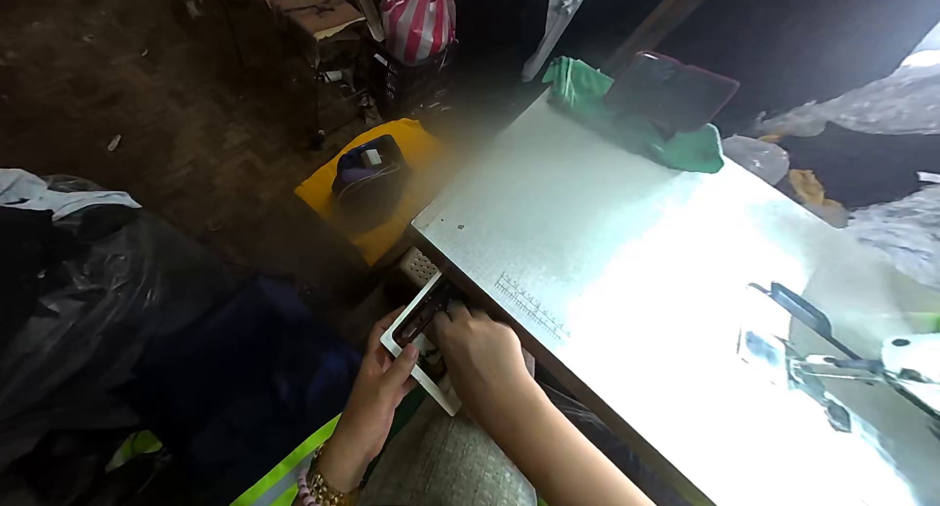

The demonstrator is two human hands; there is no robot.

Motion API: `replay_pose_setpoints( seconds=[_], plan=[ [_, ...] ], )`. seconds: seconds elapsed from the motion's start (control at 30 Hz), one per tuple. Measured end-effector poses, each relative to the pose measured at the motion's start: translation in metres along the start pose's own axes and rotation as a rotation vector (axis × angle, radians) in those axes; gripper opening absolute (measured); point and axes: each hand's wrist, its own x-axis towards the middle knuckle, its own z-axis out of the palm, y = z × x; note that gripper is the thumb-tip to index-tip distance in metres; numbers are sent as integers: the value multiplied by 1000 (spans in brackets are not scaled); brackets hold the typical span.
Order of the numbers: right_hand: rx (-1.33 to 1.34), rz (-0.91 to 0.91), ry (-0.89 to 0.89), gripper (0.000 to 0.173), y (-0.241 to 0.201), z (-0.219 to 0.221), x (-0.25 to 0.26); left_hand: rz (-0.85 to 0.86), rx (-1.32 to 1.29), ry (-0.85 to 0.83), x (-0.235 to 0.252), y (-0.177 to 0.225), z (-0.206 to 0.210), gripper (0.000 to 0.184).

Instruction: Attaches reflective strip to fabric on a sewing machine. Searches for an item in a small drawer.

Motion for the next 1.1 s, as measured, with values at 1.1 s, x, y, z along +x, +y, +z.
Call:
replay_pose_setpoints(
  seconds=[1.1],
  plan=[
    [-48,189,-243,33,-28,-24,26,-18,16,-31,3,1,-5,64]
  ],
)
